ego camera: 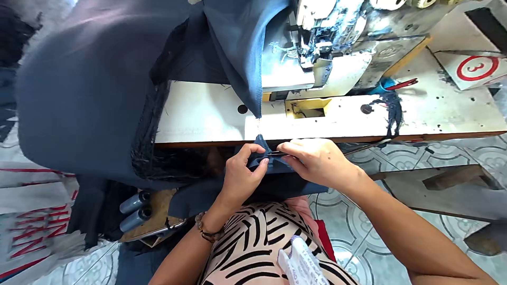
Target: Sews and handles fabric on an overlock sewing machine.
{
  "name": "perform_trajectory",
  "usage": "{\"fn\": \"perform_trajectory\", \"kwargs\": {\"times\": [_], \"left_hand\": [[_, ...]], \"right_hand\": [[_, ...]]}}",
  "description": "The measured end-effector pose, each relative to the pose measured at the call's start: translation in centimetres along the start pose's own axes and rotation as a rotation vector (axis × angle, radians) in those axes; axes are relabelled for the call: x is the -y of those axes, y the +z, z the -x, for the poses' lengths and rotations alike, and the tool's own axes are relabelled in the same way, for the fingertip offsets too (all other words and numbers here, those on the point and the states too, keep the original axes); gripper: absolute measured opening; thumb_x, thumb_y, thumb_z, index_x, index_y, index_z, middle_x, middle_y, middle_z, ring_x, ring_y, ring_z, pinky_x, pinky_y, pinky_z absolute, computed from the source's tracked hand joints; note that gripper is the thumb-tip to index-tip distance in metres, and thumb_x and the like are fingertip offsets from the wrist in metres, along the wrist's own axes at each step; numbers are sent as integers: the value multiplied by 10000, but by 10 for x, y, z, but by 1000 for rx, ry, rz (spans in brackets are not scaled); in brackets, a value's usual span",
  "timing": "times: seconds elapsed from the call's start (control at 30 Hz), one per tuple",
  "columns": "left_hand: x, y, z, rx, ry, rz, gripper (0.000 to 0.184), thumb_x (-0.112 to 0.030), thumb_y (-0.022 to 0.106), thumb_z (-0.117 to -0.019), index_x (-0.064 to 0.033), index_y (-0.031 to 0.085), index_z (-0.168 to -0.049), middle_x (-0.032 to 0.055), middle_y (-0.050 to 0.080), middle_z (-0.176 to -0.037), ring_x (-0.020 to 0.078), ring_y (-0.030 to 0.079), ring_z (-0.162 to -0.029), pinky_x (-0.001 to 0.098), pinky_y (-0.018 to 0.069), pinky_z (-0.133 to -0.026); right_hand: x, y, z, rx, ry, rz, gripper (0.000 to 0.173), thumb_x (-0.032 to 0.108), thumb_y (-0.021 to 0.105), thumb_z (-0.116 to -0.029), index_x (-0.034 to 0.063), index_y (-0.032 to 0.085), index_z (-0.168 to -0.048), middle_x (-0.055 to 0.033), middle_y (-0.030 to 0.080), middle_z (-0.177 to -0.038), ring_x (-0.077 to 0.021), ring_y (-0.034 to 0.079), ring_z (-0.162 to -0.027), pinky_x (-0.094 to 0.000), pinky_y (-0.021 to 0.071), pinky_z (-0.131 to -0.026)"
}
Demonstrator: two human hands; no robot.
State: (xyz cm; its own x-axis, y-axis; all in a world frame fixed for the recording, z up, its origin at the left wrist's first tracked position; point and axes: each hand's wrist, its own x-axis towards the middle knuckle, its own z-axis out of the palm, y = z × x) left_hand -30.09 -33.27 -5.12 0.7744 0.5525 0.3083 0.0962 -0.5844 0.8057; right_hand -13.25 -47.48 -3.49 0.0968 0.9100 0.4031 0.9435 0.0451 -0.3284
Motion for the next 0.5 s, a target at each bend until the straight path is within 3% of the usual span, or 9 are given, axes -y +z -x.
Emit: {"fn": "perform_trajectory", "kwargs": {"times": [0.5], "left_hand": [[-1,-1,-2,6,11,-4,203,-103,739,-868,-81,691,-1064,-9,723,-1014,0,670,-927,183,557,-809]], "right_hand": [[0,0,-2,5,-17,21,189,185,568,-953,115,734,-1010,-33,600,-685,-203,595,-557,-362,441,-453]]}}
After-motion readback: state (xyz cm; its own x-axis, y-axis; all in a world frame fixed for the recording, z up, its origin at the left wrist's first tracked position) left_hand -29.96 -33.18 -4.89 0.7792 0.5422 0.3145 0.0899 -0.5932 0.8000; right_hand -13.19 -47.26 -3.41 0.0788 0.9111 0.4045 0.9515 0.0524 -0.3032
